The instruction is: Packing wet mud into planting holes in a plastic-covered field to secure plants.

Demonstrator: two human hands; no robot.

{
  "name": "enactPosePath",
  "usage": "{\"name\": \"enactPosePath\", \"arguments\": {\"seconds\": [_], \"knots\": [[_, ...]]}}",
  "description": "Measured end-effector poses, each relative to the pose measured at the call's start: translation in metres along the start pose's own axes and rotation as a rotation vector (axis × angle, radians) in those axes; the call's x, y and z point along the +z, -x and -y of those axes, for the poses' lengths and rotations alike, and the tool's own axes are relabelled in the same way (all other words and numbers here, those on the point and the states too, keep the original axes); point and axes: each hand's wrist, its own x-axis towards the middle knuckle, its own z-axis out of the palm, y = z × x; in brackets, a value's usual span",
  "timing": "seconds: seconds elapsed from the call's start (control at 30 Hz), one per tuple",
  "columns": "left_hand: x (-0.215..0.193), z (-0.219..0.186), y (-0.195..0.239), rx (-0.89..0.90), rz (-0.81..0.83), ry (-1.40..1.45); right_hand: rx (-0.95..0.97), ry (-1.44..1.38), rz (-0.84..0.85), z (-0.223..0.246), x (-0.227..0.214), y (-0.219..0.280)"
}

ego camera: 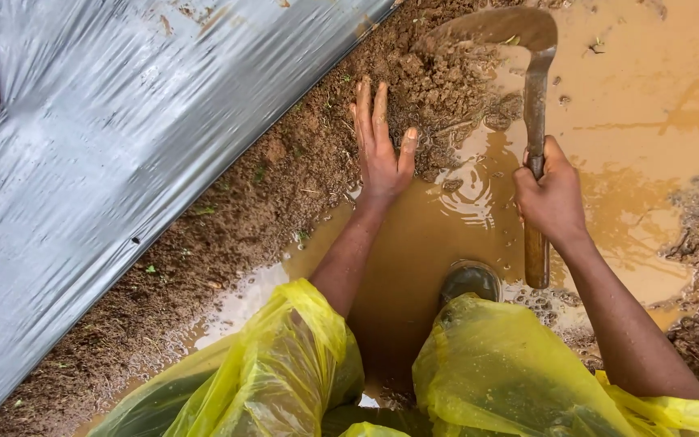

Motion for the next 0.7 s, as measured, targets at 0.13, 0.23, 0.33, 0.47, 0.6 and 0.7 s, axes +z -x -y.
{"name": "enactPosePath", "arguments": {"seconds": [0.13,0.23,0.33,0.47,0.6,0.7], "knots": [[0.002,0.005,0.000,-0.001,-0.055,-0.010,-0.089,-0.305,-0.192,0.035,0.022,-0.006],[0.000,0.005,0.002,-0.037,-0.115,-0.108,-0.013,-0.554,-0.328,0.041,0.054,0.004],[0.000,0.003,0.004,-0.068,-0.100,-0.017,0.183,-0.306,0.163,0.036,0.072,0.019],[0.001,0.003,0.005,-0.110,-0.096,0.012,0.206,-0.289,0.204,0.030,0.046,0.017],[0.004,-0.001,0.005,-0.139,-0.122,0.019,0.109,-0.032,0.129,0.035,0.001,0.019],[0.010,0.007,0.016,-0.161,-0.109,-0.063,-0.035,-0.244,-0.083,0.017,0.004,0.008]]}}
